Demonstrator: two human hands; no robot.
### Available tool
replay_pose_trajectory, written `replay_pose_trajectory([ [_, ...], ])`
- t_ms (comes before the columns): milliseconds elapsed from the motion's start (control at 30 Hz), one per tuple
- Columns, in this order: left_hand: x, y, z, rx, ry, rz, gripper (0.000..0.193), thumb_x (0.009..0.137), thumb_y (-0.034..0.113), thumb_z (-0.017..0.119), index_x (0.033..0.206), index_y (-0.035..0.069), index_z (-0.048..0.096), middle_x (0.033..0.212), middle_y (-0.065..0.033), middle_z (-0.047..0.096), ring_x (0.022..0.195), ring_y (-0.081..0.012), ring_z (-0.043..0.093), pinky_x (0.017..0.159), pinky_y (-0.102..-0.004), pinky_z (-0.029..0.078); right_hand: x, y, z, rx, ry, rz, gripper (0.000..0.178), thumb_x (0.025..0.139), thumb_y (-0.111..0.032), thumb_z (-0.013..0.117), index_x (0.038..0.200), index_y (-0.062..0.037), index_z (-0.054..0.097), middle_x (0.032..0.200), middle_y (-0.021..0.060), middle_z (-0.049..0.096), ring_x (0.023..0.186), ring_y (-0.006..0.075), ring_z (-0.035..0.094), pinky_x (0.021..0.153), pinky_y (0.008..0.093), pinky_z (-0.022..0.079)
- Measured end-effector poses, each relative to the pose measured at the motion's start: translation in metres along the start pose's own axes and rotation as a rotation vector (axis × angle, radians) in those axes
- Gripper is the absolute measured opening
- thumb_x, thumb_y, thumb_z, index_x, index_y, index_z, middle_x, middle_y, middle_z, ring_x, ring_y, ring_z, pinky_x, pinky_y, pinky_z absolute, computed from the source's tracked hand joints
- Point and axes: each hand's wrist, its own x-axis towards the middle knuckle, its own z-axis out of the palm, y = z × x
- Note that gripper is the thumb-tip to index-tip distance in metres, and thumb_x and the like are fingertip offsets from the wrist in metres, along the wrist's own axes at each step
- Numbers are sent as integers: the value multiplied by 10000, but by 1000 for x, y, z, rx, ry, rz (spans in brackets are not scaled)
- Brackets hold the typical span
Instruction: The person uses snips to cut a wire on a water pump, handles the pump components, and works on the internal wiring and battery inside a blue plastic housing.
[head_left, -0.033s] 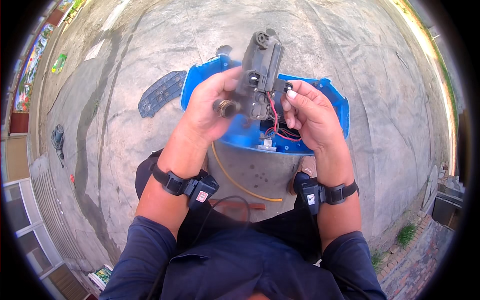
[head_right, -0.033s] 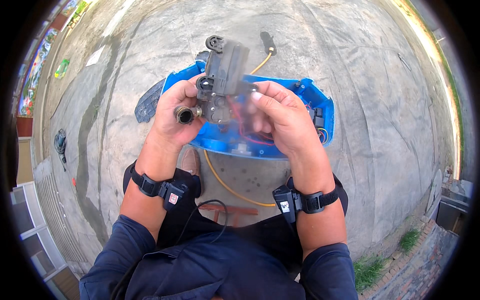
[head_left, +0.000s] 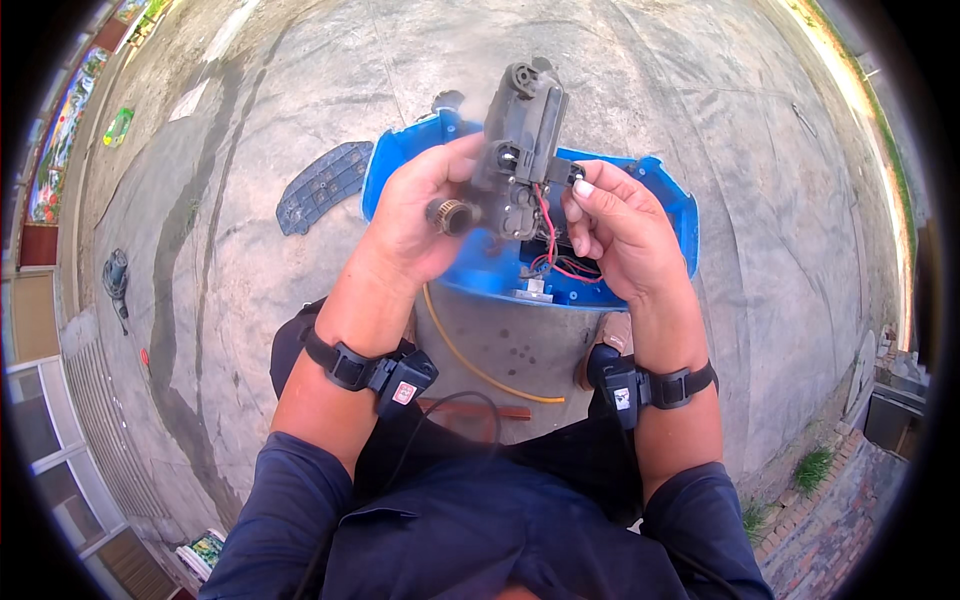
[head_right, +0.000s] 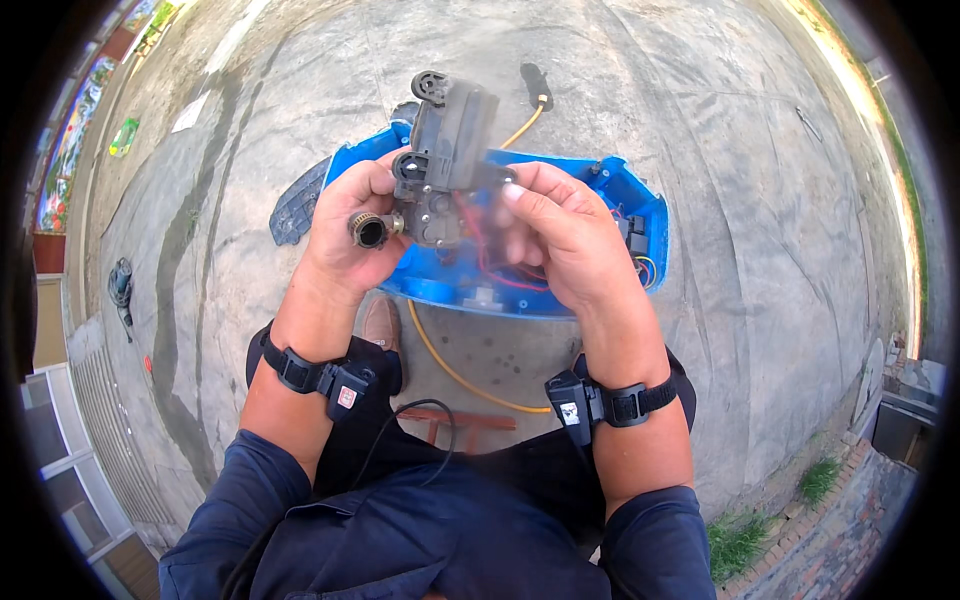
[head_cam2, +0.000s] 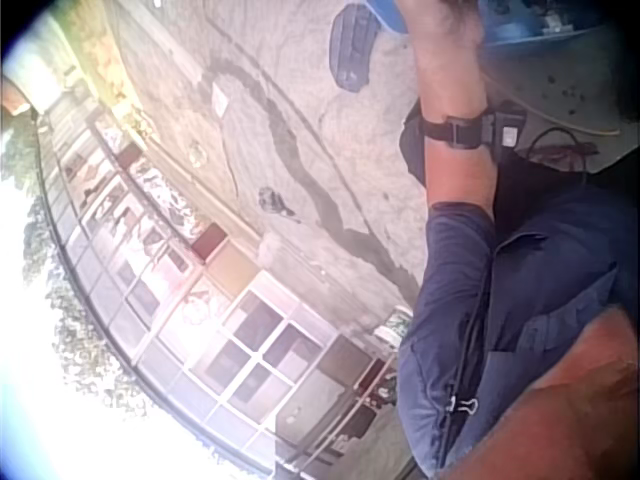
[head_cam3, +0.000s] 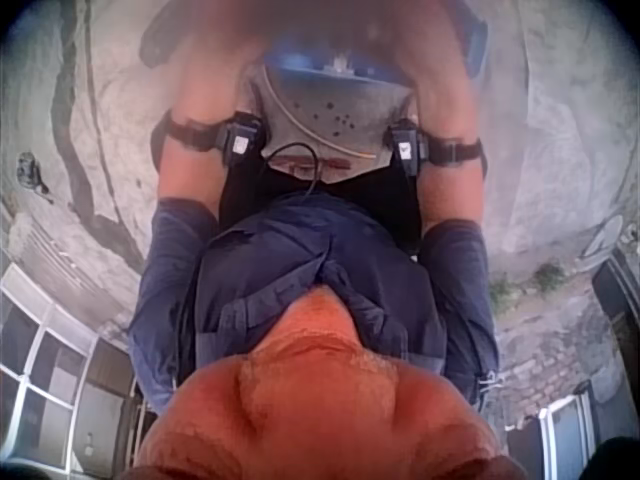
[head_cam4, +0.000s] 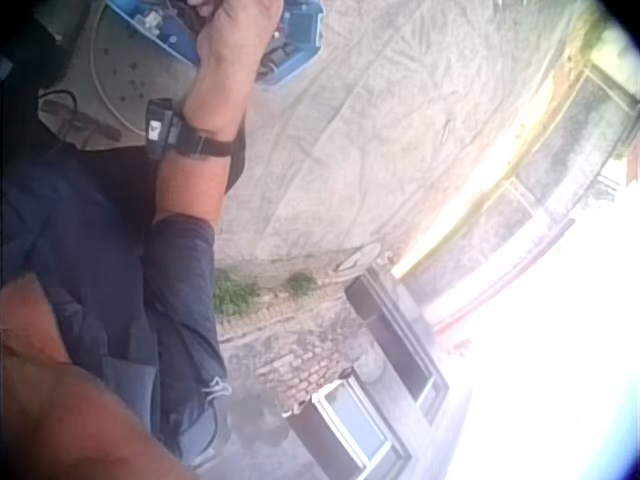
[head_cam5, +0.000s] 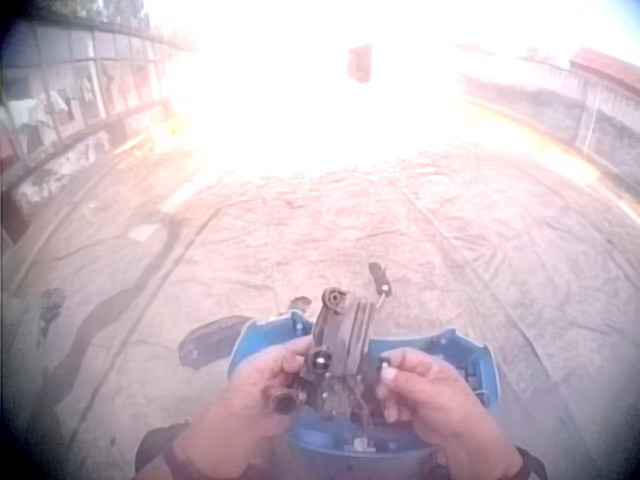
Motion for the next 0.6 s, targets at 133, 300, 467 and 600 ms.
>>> replay_pose_trajectory([
  [133,-2,2,2,-25,-88,-18,438,866,151,435,1231,-42,580,1105,-139,680,997,-239,664,894,-391,551,0,0,-1,-6,2,-2,216,973,-158,622,1138,-19,644,847,5,668,570,52,553,496,172,382],
  [300,-3,2,4,-22,-38,-5,441,878,155,429,1246,-40,574,1114,-138,682,1001,-242,666,897,-394,552,-1,-3,3,1,21,12,136,976,-150,620,1059,-44,642,801,25,626,565,79,540,506,197,415],
  [467,-3,1,7,-40,-47,4,382,966,234,480,1211,-24,620,1093,-109,694,969,-208,664,812,-363,537,-1,-2,2,0,29,16,138,977,-148,618,1063,-42,642,801,26,624,566,81,540,510,198,419],
  [600,-3,2,4,-39,-106,-9,389,985,252,465,1219,-21,615,1104,-107,697,975,-210,668,817,-360,540,1,2,-2,0,6,6,223,970,-158,625,1145,-22,642,839,2,664,570,52,555,491,175,376],
])
